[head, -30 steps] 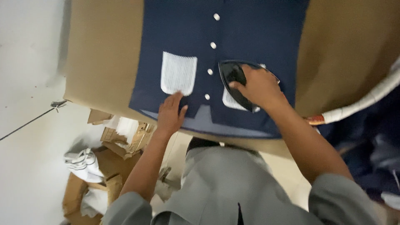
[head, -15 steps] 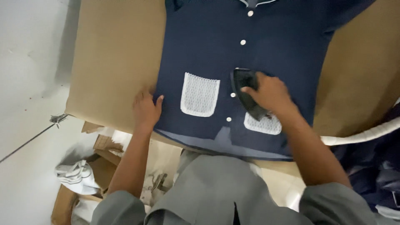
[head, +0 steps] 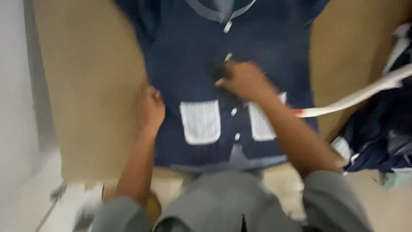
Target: Ironing a blue shirt on a professional steam ironing table in a factory setting.
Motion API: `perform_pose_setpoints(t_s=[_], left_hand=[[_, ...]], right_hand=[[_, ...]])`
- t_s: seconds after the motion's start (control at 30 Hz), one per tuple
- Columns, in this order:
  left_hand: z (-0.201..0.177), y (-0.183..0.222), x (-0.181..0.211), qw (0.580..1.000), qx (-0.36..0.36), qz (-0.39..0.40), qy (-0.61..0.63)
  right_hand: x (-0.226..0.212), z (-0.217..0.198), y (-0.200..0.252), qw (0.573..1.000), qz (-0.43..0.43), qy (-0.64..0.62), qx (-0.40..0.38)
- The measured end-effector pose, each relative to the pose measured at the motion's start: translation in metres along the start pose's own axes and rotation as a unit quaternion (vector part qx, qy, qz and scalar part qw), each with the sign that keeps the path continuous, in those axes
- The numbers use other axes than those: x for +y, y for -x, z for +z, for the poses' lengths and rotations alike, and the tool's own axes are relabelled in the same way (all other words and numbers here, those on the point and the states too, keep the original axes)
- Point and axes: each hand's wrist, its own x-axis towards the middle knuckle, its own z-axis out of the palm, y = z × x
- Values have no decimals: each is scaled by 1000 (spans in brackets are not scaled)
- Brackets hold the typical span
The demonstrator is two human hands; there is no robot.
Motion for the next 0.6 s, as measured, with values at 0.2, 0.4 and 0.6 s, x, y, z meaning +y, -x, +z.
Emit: perform_pose_setpoints(t_s=[0.2, 0.4, 0.6], left_hand=[[26, 13, -34, 986, 76, 15, 145], [2, 81, -41, 999, 24, 0, 44], [35, 141, -69, 999, 14, -31, 5]], right_hand=[[58, -11, -31, 998, -36, 38, -35], [198, -53, 6, 994, 107, -7, 22], [299, 32, 94, 878, 279, 202, 333]])
